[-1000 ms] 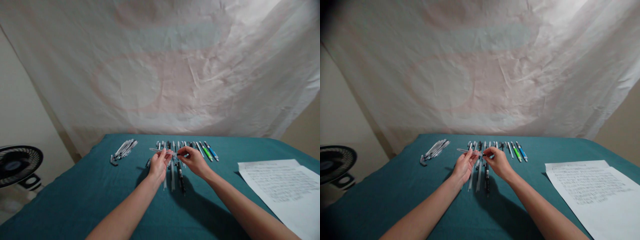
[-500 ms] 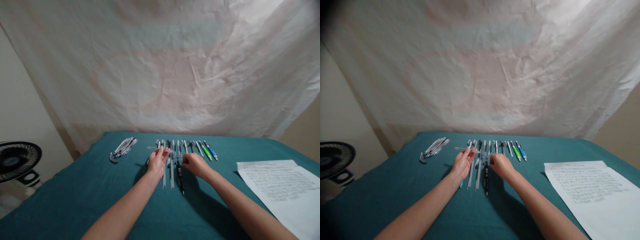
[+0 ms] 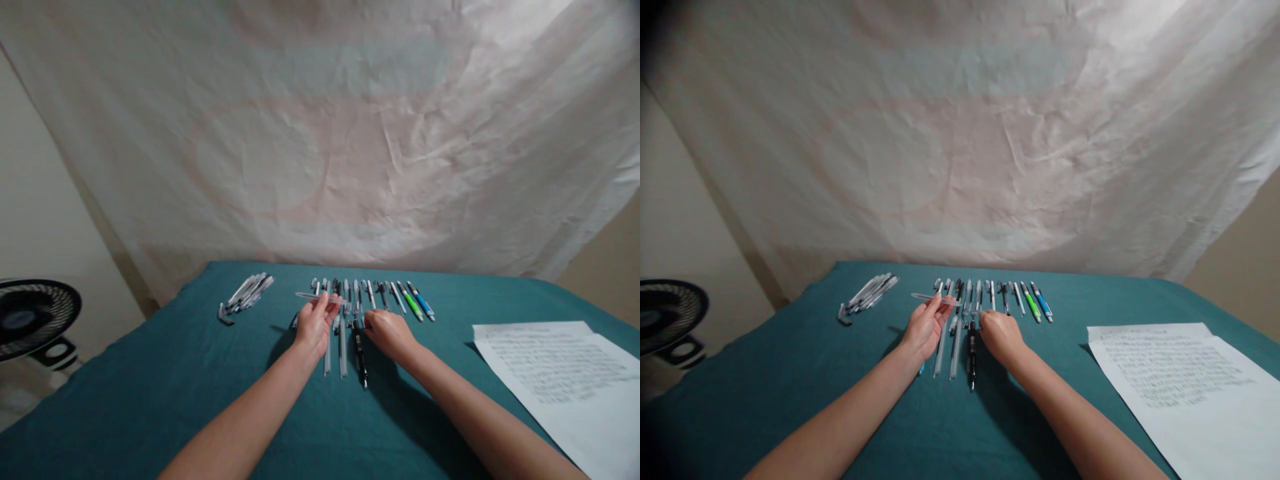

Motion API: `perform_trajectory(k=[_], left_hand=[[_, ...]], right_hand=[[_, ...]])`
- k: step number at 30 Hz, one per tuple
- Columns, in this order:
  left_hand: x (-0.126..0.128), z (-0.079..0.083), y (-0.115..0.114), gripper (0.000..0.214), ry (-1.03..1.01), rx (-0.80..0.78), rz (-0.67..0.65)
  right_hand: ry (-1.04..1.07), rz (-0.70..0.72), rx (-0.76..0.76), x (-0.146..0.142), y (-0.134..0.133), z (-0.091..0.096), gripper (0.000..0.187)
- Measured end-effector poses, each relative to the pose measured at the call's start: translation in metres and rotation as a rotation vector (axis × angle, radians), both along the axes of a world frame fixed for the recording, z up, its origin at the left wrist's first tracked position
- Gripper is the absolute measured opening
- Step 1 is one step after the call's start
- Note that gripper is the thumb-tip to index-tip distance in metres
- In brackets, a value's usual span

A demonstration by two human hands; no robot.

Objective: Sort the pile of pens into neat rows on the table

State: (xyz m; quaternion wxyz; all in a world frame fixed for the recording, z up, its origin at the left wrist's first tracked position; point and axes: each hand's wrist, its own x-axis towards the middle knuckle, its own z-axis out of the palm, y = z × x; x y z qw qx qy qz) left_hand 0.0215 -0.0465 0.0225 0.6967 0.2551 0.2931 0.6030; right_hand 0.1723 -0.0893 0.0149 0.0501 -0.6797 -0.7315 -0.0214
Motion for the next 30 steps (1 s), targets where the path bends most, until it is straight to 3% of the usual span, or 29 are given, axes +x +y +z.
perform_trajectory(k=[7,15,20,26,30], left_hand=[[0.001,0.000,0.000,0.013,-0.011,-0.013,-0.010],[-0.001,-0.003,0.000,0.014,-0.045,-0.005,-0.038],[0.000,-0.002,-0.001,0.014,-0.038,-0.017,-0.044],[0.001,-0.004,-0.001,0.015,-0.007,-0.008,-0.050],[0.002,-0.005,-0.002,0.015,0.012,0.015,-0.066]], right_hand=[[0.038,0.010,-0.018,0.006,0.002,0.005,0.020],[0.184,0.034,-0.092,0.033,0.011,0.008,0.013],[0.245,0.044,-0.168,0.028,0.012,0.001,0.014],[0.229,0.030,-0.171,0.023,0.011,-0.001,0.014],[0.334,0.048,-0.105,0.023,0.011,0.004,0.010]])
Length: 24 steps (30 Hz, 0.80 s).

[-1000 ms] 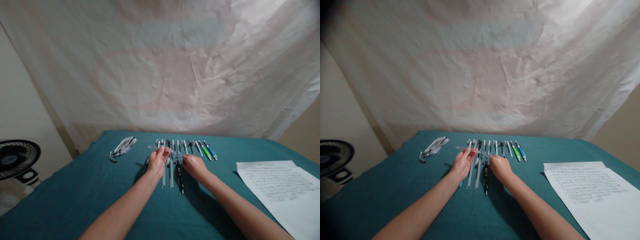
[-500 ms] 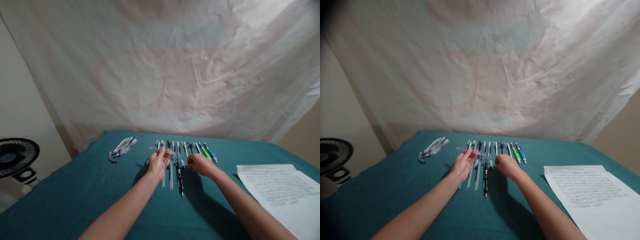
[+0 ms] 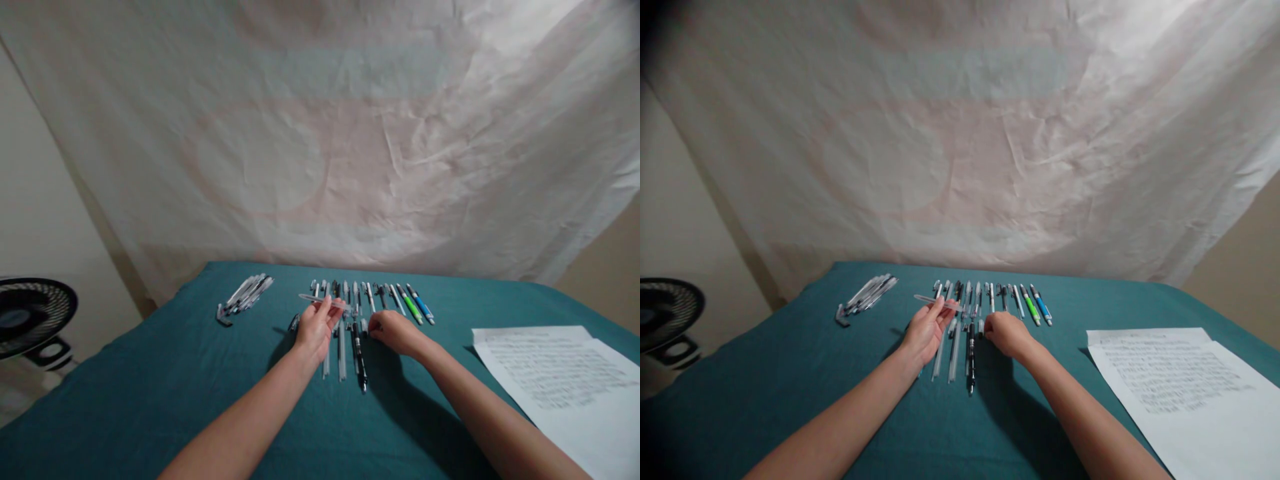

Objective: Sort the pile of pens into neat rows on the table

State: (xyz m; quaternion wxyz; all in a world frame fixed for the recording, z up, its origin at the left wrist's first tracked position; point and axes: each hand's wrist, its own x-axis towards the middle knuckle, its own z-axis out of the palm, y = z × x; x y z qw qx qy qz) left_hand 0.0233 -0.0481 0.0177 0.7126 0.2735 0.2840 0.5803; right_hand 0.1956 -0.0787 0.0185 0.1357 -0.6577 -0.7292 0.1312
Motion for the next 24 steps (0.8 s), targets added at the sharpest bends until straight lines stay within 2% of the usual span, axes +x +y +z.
perform_trajectory(k=[3,6,8,14,20,24], left_hand=[[0.002,0.000,-0.003,0.016,0.037,0.037,-0.015],[0.003,0.001,-0.006,0.018,0.086,0.078,-0.017],[0.004,0.001,-0.009,0.019,0.111,0.099,-0.018],[0.003,0.002,-0.008,0.022,0.166,0.126,-0.017],[0.002,0.003,-0.007,0.021,0.169,0.142,-0.005],[0.004,0.000,-0.010,0.022,0.177,0.145,-0.021]], right_hand=[[0.308,0.003,0.065,-0.005,-0.001,0.009,0.024],[0.670,0.091,0.038,-0.014,-0.003,0.018,0.031],[0.771,0.150,0.021,-0.019,-0.004,0.020,0.030],[0.734,0.179,-0.008,-0.015,-0.005,0.017,0.026],[0.551,0.164,-0.061,-0.008,-0.010,0.026,0.024],[0.432,0.146,-0.022,-0.013,-0.011,0.028,0.024]])
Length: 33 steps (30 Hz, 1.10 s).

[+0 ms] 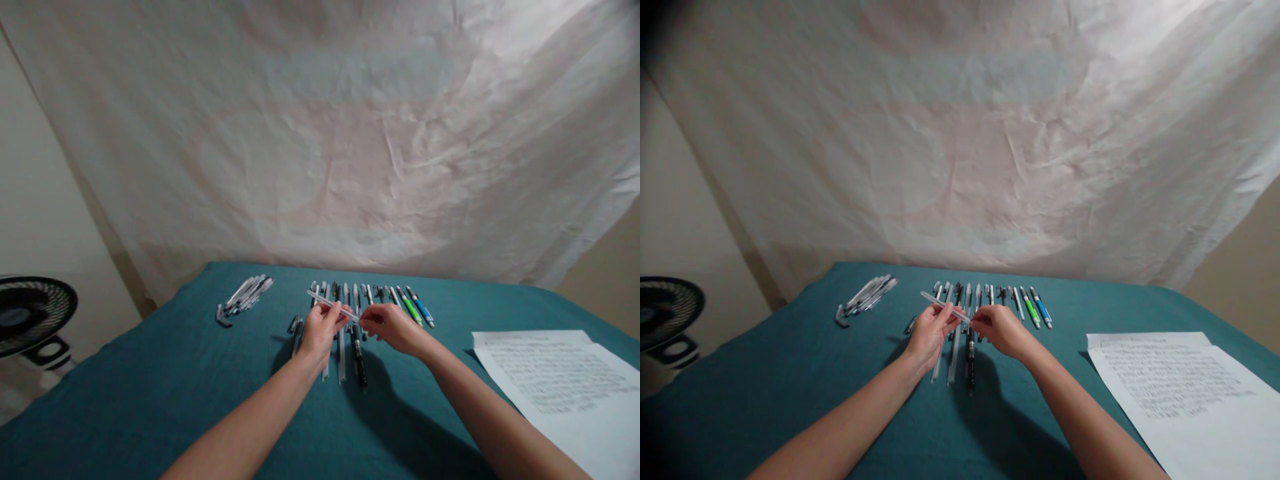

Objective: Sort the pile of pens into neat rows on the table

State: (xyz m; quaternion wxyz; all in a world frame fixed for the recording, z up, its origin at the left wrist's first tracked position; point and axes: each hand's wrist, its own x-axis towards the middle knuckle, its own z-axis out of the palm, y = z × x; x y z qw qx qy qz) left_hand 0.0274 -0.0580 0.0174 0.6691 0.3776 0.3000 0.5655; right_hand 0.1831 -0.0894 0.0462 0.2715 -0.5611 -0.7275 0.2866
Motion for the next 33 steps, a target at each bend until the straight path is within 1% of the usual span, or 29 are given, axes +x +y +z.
perform_trajectory(k=[3,6,9,11,12,13,15,19,24,28,30,33], left_hand=[[-0.003,-0.001,0.004,0.021,-0.013,-0.023,0.011],[-0.011,0.003,0.015,0.020,-0.038,-0.025,0.088],[-0.021,0.009,0.028,0.018,-0.082,-0.007,0.239],[-0.025,0.011,0.034,0.017,-0.109,-0.006,0.312],[-0.026,0.011,0.036,0.017,-0.115,-0.006,0.324],[-0.026,0.011,0.037,0.017,-0.116,-0.007,0.322],[-0.025,0.010,0.036,0.017,-0.114,-0.005,0.291],[-0.020,0.007,0.031,0.018,-0.104,-0.006,0.241],[-0.018,0.007,0.027,0.018,-0.078,-0.005,0.214],[-0.017,0.006,0.026,0.018,-0.078,-0.002,0.188],[-0.016,0.005,0.025,0.018,-0.081,0.001,0.176],[-0.016,0.004,0.024,0.018,-0.079,-0.001,0.161]], right_hand=[[-0.168,-0.004,0.058,0.006,0.000,0.001,0.020],[-0.326,0.016,0.024,0.024,-0.003,0.008,0.016],[-0.405,0.020,-0.096,0.041,-0.009,0.015,0.013],[-0.403,-0.014,-0.236,0.048,-0.013,0.017,0.012],[-0.393,-0.032,-0.310,0.050,-0.014,0.016,0.012],[-0.381,-0.045,-0.378,0.050,-0.015,0.014,0.012],[-0.374,-0.055,-0.467,0.049,-0.014,0.007,0.012],[-0.397,-0.042,-0.564,0.043,-0.011,-0.006,0.014],[-0.477,-0.009,-0.614,0.033,-0.012,-0.007,0.020],[-0.540,0.027,-0.629,0.024,-0.012,-0.009,0.019],[-0.532,0.036,-0.641,0.020,-0.012,-0.013,0.018],[-0.462,0.025,-0.669,0.016,-0.011,-0.018,0.017]])
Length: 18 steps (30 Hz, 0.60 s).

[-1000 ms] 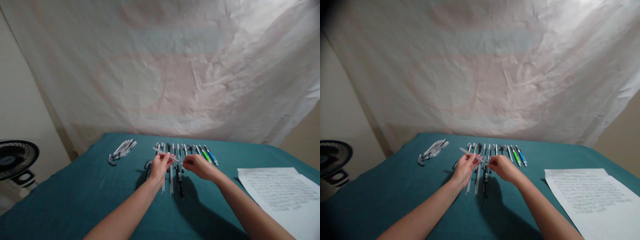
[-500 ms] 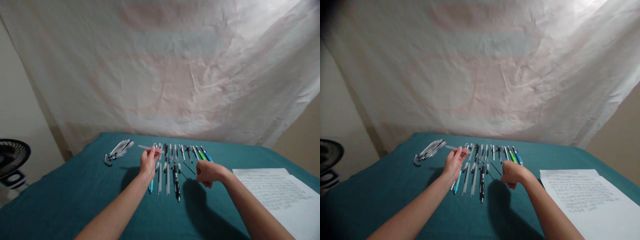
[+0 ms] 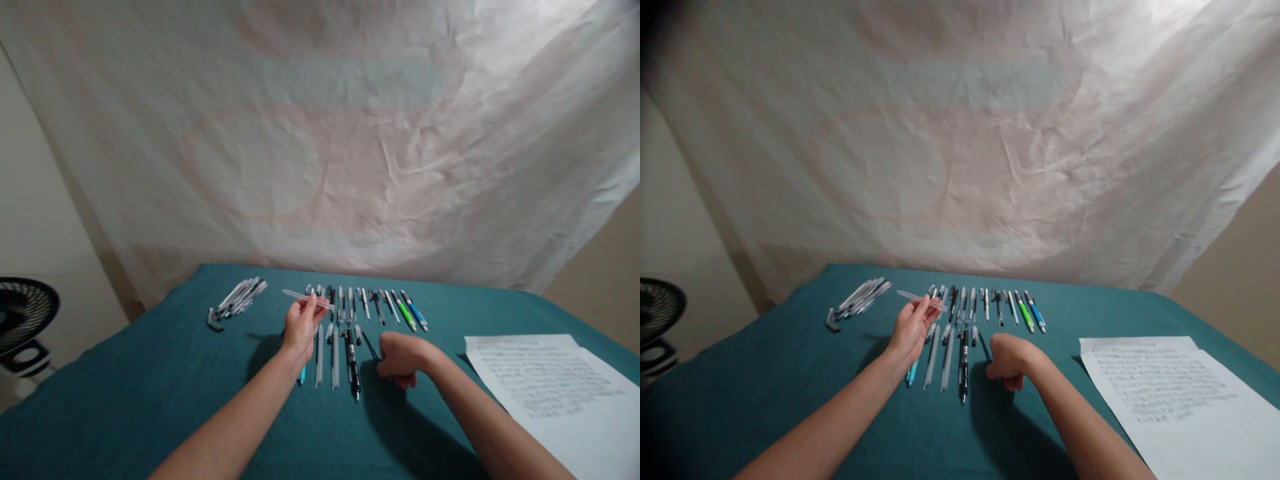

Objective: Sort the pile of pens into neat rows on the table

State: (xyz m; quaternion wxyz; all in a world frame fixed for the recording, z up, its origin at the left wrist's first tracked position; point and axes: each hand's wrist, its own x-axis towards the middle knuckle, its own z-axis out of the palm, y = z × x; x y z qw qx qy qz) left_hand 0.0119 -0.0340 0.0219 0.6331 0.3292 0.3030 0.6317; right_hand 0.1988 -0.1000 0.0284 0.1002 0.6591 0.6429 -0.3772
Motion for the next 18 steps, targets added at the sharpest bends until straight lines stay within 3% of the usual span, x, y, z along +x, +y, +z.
perform_trajectory(k=[8,12,18], left_hand=[[0.002,0.000,-0.004,0.020,0.031,0.025,-0.045],[0.003,0.002,-0.006,0.020,0.051,0.034,-0.056],[0.004,0.004,-0.010,0.021,0.101,0.021,-0.145]], right_hand=[[0.159,-0.065,-0.065,-0.012,-0.001,0.002,0.016],[0.272,-0.033,-0.119,-0.017,-0.001,0.003,0.017],[0.437,-0.013,-0.091,-0.005,0.002,0.004,0.025]])
